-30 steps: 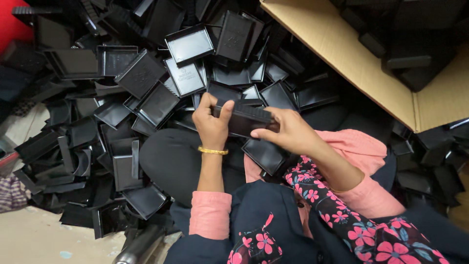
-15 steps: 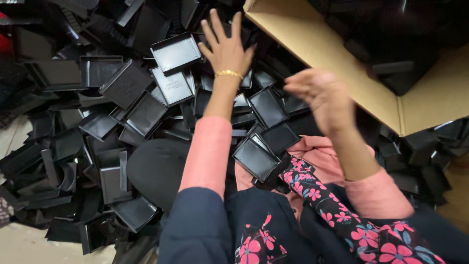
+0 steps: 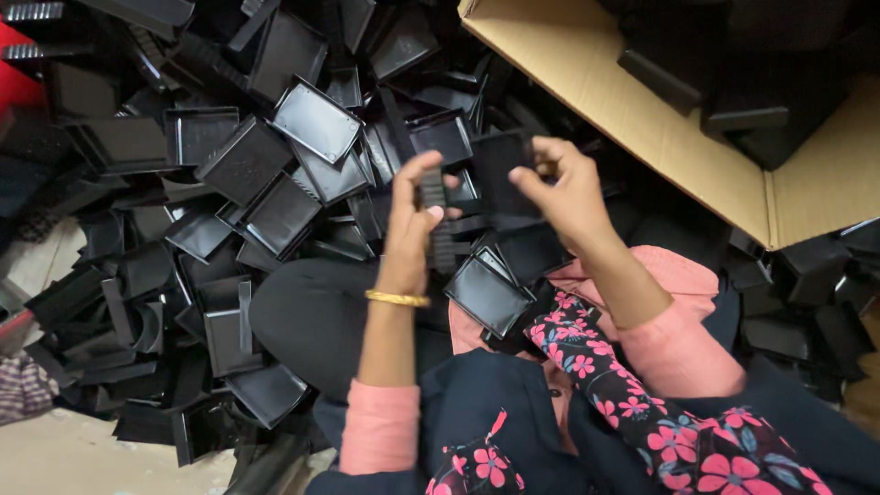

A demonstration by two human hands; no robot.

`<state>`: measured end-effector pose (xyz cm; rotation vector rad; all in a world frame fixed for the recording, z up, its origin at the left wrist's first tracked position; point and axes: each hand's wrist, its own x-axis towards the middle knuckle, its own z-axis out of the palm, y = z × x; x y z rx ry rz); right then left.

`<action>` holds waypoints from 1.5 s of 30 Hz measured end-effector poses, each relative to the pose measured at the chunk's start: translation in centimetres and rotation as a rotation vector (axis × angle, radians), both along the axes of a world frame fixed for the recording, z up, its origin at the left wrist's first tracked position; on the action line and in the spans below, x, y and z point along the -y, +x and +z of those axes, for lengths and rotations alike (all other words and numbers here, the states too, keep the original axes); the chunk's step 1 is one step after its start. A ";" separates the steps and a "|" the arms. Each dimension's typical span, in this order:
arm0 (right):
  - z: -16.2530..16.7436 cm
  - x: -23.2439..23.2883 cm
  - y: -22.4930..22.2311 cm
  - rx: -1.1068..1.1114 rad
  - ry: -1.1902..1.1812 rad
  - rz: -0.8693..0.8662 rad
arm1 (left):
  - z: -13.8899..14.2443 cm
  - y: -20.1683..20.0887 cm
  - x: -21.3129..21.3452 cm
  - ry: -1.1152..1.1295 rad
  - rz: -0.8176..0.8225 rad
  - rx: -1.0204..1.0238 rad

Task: The person sits on the floor and repeatedly picks up two black plastic components from a large pile, snaps them together, and places the assembled unit into a cardboard box. The process is repeated continuously throughout the clip.

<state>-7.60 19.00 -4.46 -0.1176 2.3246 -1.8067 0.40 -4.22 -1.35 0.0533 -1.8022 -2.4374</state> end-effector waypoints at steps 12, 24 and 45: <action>8.0 2.9 5.7 -0.088 0.214 0.283 | -5.9 0.9 -4.6 0.697 0.145 0.236; 6.3 2.5 6.5 0.194 -0.142 0.216 | -3.8 0.7 -4.3 0.605 0.152 0.095; 6.6 2.0 8.9 -0.201 0.265 0.267 | -1.8 0.3 -2.3 -0.493 0.587 0.053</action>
